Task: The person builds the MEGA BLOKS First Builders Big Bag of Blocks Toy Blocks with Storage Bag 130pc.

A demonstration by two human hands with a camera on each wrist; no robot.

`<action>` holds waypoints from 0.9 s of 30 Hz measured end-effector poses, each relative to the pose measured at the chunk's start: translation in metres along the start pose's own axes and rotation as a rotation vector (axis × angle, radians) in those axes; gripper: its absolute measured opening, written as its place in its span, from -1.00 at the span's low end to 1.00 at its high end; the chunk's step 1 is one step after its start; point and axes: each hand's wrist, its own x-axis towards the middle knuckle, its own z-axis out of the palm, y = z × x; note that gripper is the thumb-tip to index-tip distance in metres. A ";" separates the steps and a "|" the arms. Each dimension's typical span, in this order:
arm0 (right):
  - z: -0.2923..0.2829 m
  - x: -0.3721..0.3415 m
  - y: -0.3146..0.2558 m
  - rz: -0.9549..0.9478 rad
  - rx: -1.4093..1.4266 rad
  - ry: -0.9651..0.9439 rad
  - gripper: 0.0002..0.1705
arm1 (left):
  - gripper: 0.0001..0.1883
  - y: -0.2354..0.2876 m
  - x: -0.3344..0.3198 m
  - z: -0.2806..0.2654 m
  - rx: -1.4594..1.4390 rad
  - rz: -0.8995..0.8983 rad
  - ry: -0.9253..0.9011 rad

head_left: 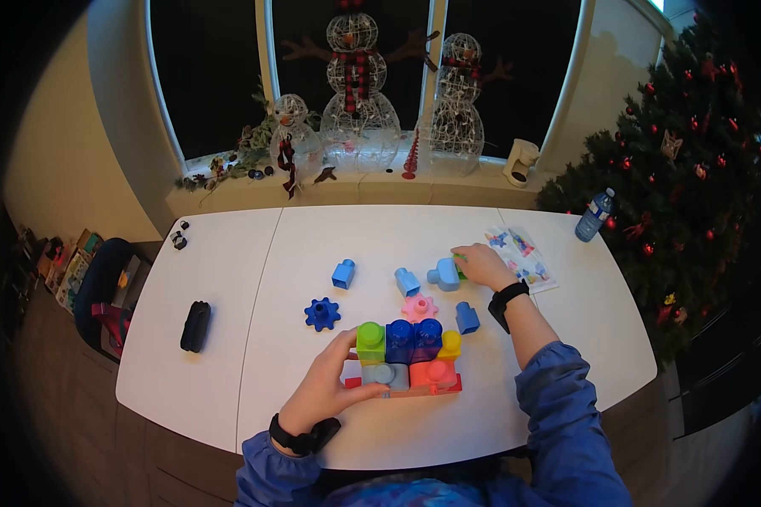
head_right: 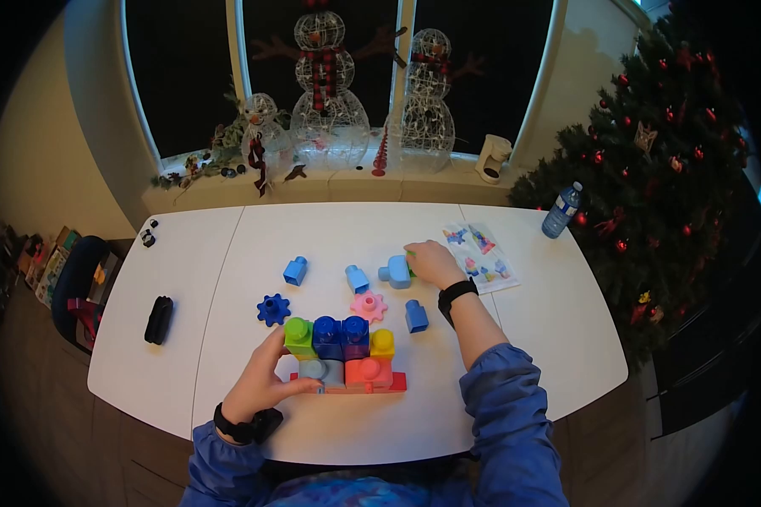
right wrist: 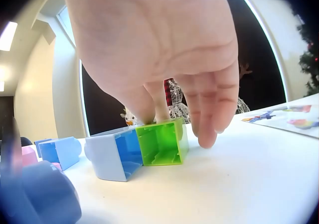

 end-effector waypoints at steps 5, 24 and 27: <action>-0.003 -0.008 0.006 0.043 -0.038 -0.053 -0.54 | -0.14 0.000 0.000 0.001 0.009 0.023 0.007; -0.072 -0.171 -0.133 -0.412 0.737 0.295 -0.41 | -0.09 -0.003 0.001 0.001 0.029 0.031 0.025; -0.060 -0.173 -0.129 -0.430 0.745 0.303 -0.38 | -0.10 -0.001 0.001 0.001 0.035 0.034 0.029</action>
